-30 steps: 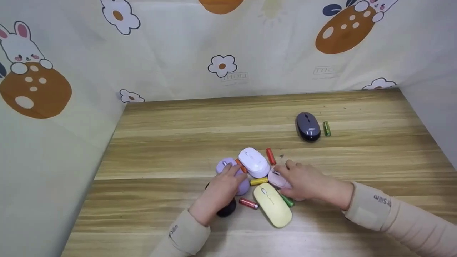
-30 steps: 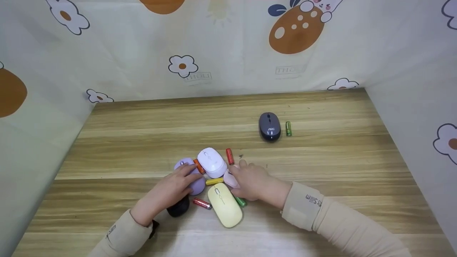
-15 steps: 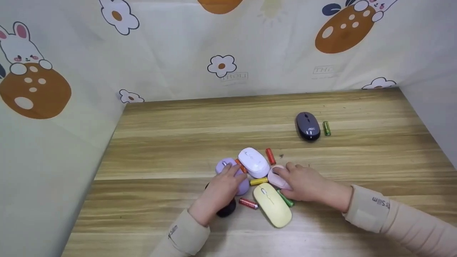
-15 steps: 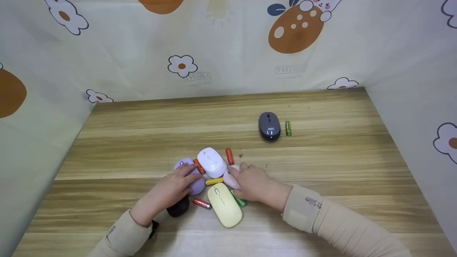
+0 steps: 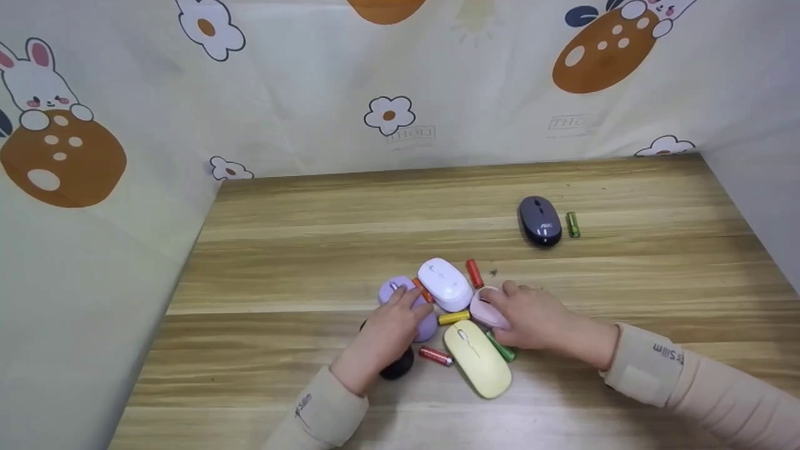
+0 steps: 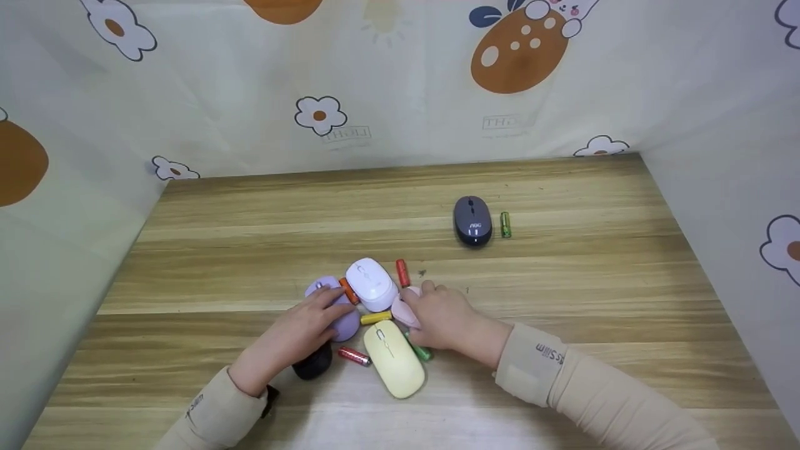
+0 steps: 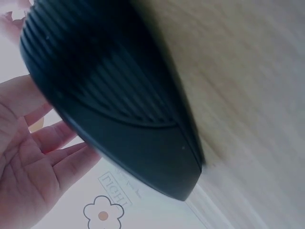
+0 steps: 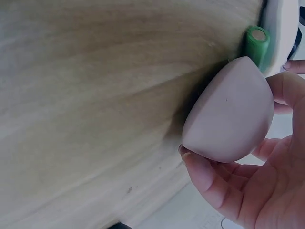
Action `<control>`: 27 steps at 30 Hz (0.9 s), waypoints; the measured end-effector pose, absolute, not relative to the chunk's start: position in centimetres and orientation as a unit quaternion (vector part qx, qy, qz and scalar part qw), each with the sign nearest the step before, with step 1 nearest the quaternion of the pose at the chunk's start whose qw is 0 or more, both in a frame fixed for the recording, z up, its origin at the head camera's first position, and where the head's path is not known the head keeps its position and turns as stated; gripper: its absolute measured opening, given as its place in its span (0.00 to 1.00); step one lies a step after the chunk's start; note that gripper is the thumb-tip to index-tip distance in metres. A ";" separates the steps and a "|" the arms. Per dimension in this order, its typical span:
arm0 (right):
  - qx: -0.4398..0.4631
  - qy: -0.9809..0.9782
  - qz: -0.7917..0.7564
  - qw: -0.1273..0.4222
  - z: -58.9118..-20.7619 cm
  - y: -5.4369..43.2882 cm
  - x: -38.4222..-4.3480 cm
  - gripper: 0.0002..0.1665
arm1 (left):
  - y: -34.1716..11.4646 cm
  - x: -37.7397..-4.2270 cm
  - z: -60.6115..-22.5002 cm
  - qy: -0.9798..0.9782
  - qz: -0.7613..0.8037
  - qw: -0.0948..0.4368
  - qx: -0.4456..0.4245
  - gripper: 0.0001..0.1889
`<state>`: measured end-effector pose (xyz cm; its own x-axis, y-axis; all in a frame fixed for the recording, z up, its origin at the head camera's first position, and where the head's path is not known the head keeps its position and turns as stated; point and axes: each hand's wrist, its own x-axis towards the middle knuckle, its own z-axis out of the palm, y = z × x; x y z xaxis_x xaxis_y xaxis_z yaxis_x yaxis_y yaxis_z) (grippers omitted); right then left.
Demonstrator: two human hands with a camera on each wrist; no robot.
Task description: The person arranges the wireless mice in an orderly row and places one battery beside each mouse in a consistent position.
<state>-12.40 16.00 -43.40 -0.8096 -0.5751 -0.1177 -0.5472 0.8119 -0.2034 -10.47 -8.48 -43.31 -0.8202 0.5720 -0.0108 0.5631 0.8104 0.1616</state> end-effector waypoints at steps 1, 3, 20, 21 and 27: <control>-0.295 0.948 -0.082 0.084 -43.1 16.0 -12.5 0.35 | -8.5 -10.5 -43.3 0.951 0.076 0.031 0.298 0.18; -0.291 0.949 -0.091 0.078 -42.5 16.0 -12.8 0.35 | -8.4 -10.4 -43.3 0.951 0.079 0.037 0.296 0.18; -0.035 0.965 -0.236 0.109 -40.5 11.8 -24.9 0.41 | -8.5 -10.6 -43.3 0.948 0.089 0.025 0.305 0.17; -0.022 0.965 -0.239 0.108 -40.8 11.4 -25.4 0.41 | -8.5 -10.6 -43.3 0.948 0.089 0.025 0.304 0.17; 0.021 0.969 -0.225 0.099 -42.5 9.4 -27.0 0.39 | -8.5 -10.5 -43.2 0.949 0.093 0.040 0.298 0.18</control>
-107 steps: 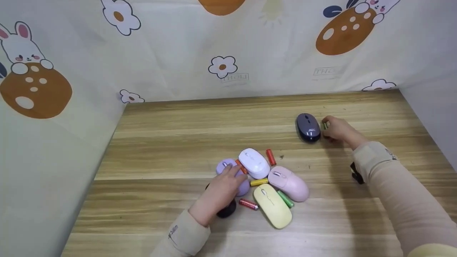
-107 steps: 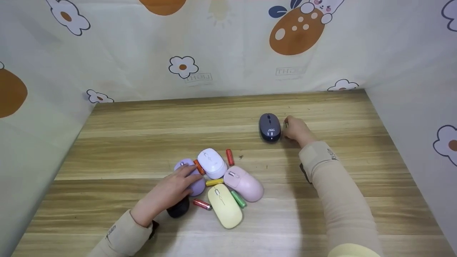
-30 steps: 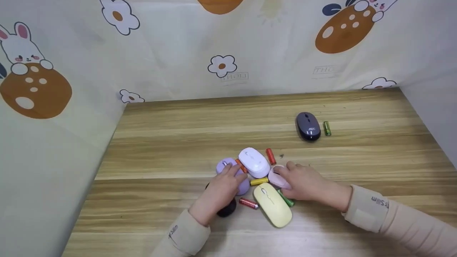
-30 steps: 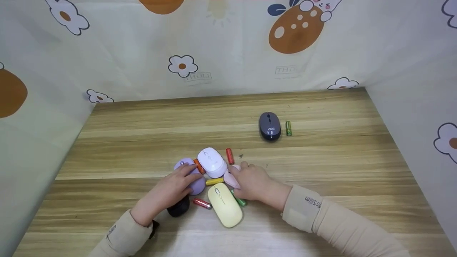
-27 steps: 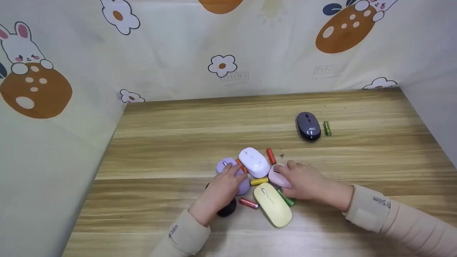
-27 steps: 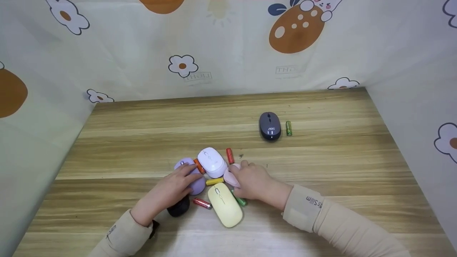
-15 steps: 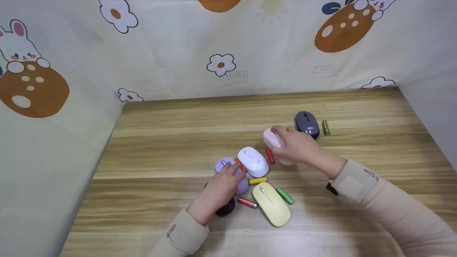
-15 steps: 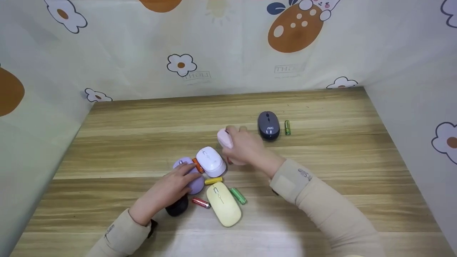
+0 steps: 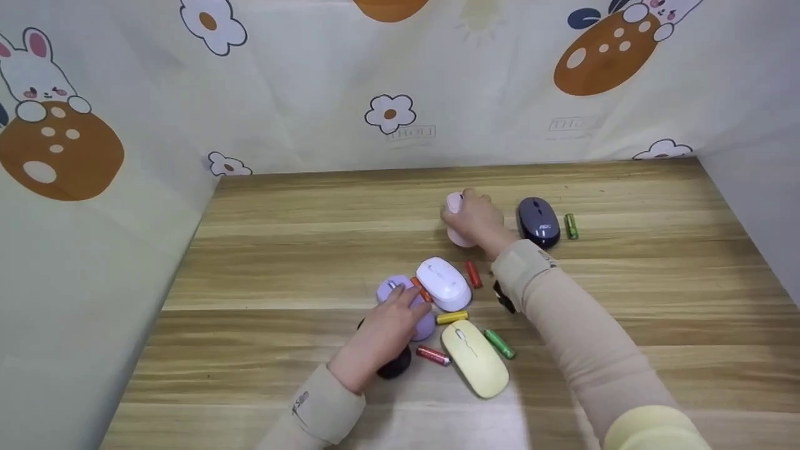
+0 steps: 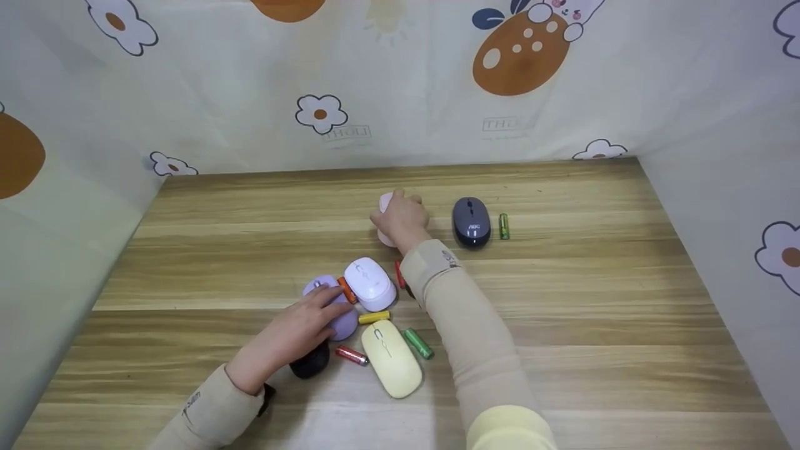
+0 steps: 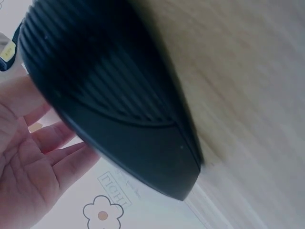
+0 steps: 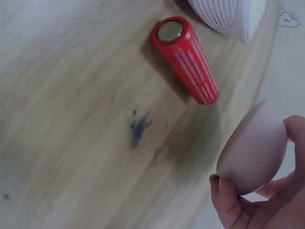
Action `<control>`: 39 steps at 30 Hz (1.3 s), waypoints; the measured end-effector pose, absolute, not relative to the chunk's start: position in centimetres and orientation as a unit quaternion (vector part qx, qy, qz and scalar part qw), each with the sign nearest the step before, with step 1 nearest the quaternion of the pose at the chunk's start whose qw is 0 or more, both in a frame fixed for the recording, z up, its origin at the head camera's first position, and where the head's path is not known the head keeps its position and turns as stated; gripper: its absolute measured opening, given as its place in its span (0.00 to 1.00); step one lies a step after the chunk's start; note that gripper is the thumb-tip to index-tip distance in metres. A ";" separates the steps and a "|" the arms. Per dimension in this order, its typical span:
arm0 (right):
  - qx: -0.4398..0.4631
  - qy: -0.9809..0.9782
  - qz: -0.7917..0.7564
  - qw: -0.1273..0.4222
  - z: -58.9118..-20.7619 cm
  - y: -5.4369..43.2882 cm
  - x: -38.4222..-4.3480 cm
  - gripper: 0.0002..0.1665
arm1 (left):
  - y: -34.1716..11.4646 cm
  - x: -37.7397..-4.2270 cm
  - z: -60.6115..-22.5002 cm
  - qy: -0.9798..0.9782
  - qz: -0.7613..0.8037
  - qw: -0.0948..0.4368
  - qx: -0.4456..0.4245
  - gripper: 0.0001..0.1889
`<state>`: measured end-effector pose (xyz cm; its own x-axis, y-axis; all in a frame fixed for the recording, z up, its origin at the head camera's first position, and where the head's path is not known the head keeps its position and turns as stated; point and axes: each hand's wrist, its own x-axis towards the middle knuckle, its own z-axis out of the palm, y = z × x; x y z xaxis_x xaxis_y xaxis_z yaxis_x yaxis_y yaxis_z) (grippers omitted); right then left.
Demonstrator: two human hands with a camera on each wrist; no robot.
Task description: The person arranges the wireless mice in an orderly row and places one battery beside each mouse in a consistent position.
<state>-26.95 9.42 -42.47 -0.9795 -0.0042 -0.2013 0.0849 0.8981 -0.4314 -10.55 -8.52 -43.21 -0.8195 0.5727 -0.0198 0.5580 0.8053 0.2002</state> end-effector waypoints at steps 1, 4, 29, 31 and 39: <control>0.024 0.971 -0.219 0.097 -42.7 9.2 -27.1 0.38 | -8.5 -10.6 -43.2 0.949 0.093 0.041 0.299 0.18; 0.028 0.974 -0.206 0.094 -43.1 8.8 -27.4 0.38 | -8.5 -10.6 -43.2 0.949 0.090 0.043 0.300 0.18; 0.003 0.976 -0.191 0.103 -44.9 8.8 -27.6 0.44 | -8.6 -10.6 -43.4 0.947 0.080 0.010 0.310 0.17; 0.003 0.976 -0.190 0.105 -44.9 8.7 -27.6 0.44 | -8.5 -10.6 -43.3 0.948 0.080 0.015 0.308 0.17; -0.003 0.976 -0.187 0.109 -44.9 8.3 -27.5 0.44 | -8.4 -10.6 -43.2 0.950 0.082 0.032 0.300 0.18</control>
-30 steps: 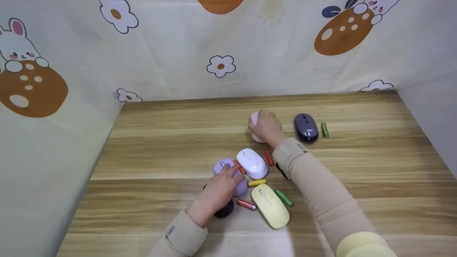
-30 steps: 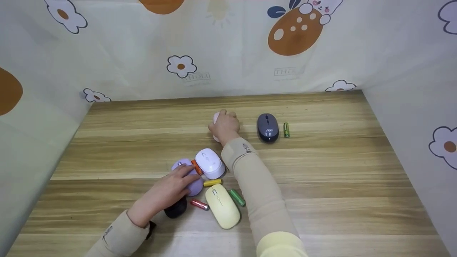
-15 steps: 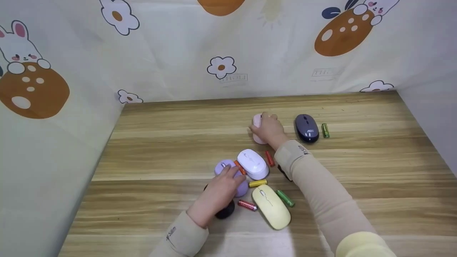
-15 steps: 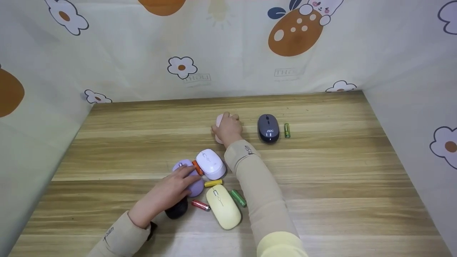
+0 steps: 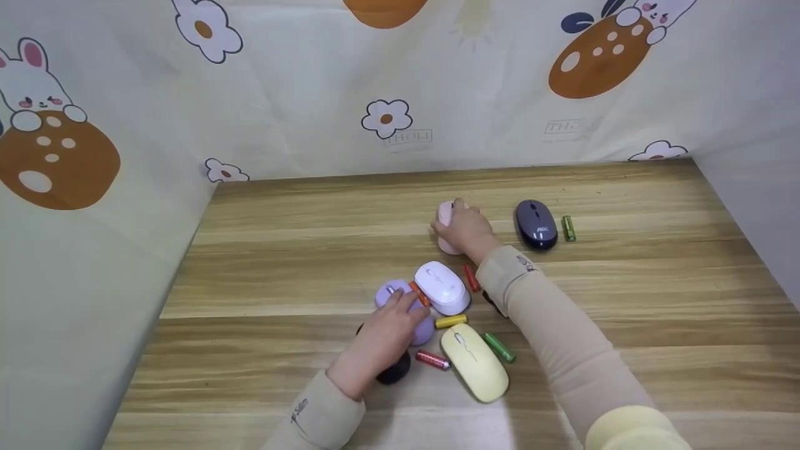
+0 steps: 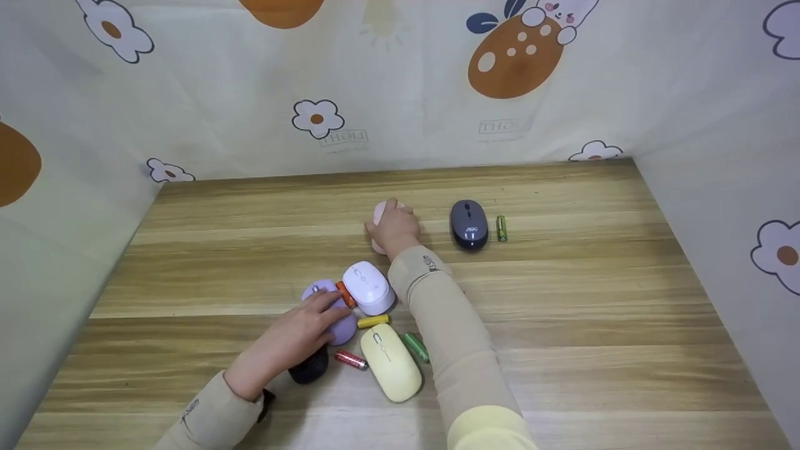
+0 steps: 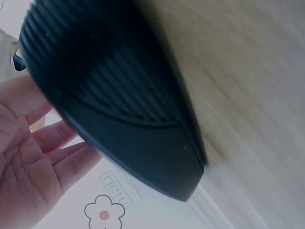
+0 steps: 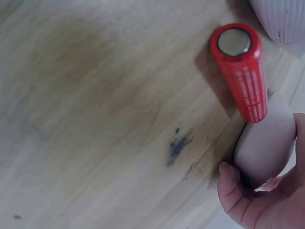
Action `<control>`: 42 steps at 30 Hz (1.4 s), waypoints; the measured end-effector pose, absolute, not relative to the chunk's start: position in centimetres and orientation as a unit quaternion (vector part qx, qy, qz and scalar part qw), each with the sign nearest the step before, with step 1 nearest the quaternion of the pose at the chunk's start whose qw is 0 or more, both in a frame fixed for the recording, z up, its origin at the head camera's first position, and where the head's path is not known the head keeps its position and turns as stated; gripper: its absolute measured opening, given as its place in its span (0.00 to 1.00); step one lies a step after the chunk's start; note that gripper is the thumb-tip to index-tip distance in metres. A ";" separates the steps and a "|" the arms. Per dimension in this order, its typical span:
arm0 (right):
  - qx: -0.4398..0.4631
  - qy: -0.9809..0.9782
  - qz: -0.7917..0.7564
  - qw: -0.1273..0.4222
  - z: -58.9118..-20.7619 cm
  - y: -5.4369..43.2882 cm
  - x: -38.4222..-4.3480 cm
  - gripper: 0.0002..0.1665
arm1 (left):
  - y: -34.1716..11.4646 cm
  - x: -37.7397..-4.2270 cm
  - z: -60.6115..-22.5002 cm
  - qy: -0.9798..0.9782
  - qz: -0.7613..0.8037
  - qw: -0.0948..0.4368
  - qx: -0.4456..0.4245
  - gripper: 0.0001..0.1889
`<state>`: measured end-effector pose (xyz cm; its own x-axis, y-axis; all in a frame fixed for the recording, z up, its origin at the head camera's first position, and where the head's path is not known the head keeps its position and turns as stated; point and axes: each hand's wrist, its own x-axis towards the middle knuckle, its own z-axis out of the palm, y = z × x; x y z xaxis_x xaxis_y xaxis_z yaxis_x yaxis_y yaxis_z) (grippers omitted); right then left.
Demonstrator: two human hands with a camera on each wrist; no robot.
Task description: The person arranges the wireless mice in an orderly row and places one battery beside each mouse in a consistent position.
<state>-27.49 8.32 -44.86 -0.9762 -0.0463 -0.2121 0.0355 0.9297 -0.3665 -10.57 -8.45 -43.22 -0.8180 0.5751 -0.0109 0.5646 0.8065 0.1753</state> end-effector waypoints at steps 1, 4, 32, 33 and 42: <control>-0.003 0.976 -0.186 0.109 -44.8 8.3 -27.5 0.43 | -8.4 -10.6 -43.2 0.950 0.082 0.033 0.299 0.18; 0.000 0.977 -0.184 0.107 -44.8 8.1 -27.6 0.43 | -8.5 -10.6 -43.2 0.950 0.084 0.036 0.298 0.18; -0.147 0.959 -0.190 0.153 -40.9 13.6 -22.1 0.35 | -8.8 -10.4 -43.6 0.951 0.091 0.039 0.293 0.19; -0.169 0.955 -0.193 0.151 -41.2 13.7 -21.2 0.33 | -8.8 -10.3 -43.6 0.951 0.091 0.039 0.293 0.19; -0.286 0.932 -0.189 0.118 -42.5 13.9 -13.5 0.23 | -8.7 -10.6 -43.6 0.952 0.084 0.030 0.294 0.18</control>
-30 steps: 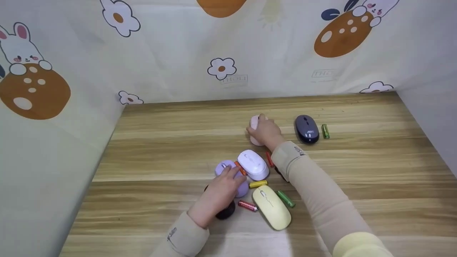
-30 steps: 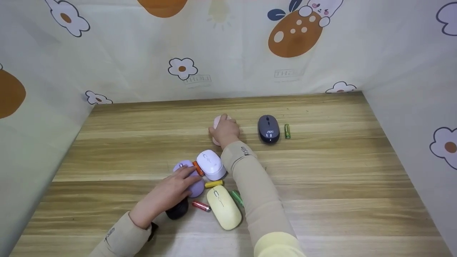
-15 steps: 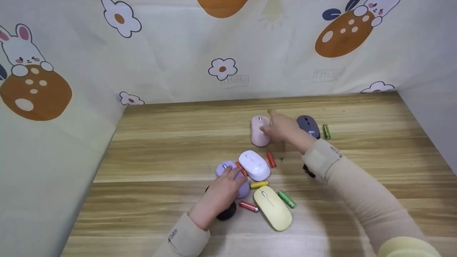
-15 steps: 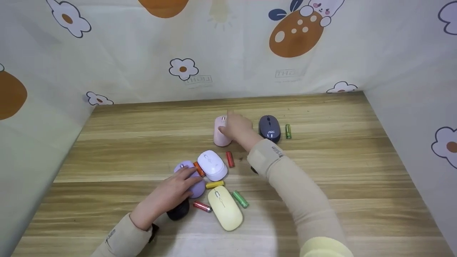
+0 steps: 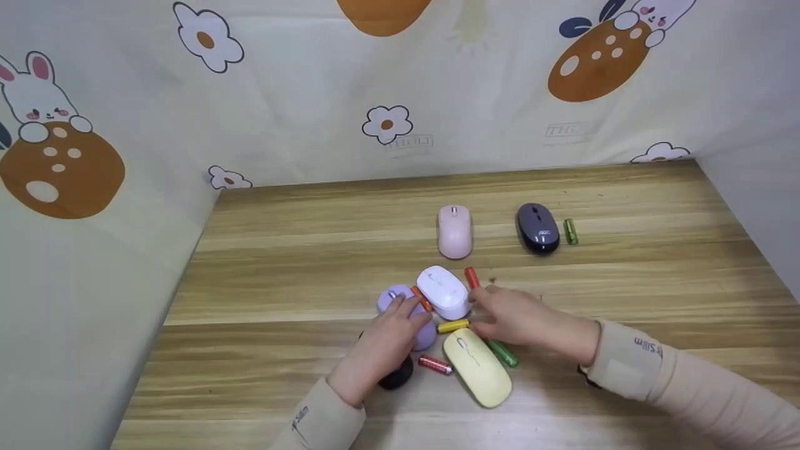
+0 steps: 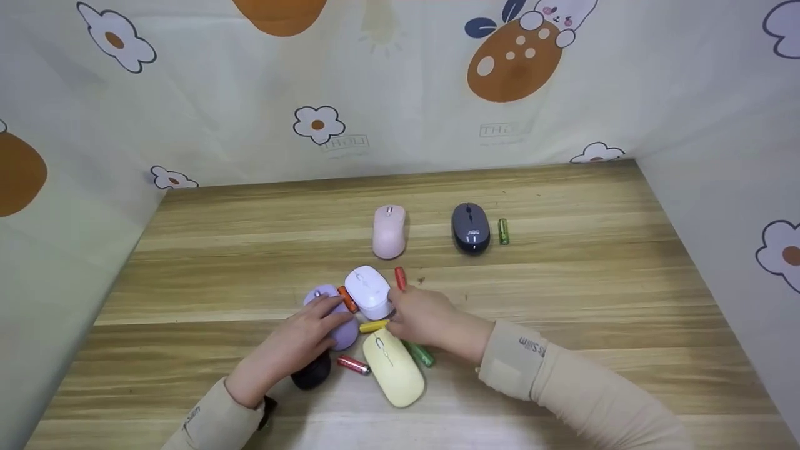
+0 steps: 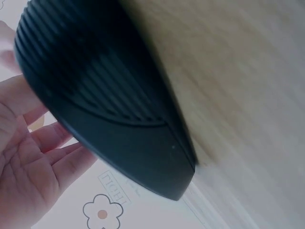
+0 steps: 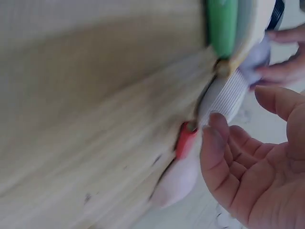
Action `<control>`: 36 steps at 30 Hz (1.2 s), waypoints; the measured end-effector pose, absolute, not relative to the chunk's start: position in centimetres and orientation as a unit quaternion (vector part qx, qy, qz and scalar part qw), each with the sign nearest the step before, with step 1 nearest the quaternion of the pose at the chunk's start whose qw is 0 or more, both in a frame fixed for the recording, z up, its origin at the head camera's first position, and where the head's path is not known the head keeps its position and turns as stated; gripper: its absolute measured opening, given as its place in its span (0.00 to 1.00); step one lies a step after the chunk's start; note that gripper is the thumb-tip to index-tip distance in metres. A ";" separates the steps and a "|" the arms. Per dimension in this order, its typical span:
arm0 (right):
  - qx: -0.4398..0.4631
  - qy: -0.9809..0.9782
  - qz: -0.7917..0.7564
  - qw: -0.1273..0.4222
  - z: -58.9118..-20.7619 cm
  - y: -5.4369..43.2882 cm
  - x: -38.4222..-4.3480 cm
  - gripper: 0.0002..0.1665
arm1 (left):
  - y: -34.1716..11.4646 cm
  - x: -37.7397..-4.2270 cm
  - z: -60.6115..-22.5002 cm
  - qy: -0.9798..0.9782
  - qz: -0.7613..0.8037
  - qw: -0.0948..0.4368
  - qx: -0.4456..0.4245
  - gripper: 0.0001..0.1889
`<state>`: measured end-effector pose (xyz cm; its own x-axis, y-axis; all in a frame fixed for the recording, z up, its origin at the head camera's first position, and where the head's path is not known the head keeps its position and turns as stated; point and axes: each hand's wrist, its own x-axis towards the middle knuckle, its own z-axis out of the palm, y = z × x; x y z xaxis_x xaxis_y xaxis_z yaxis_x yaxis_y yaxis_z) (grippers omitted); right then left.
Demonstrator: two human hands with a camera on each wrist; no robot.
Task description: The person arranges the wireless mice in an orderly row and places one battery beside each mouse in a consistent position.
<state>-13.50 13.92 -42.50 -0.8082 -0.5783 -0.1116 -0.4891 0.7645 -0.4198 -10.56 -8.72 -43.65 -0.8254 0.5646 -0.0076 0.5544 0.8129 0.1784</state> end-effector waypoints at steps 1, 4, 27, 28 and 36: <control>-0.289 0.932 -0.188 0.116 -42.5 13.7 -12.7 0.26 | -8.7 -10.6 -43.7 0.951 0.085 0.030 0.295 0.18; -0.297 0.930 -0.181 0.122 -42.7 13.0 -10.7 0.30 | -8.7 -10.6 -43.7 0.951 0.086 0.029 0.295 0.18; -0.292 0.946 -0.114 0.078 -44.9 11.1 -7.6 0.39 | -8.7 -10.5 -43.5 0.953 0.087 0.047 0.287 0.19; -0.291 0.947 -0.116 0.074 -44.9 11.1 -7.6 0.39 | -8.7 -10.5 -43.6 0.952 0.087 0.037 0.292 0.19; -0.275 0.947 -0.136 0.093 -44.6 11.3 -7.7 0.37 | -8.8 -10.5 -43.8 0.947 0.088 0.013 0.308 0.17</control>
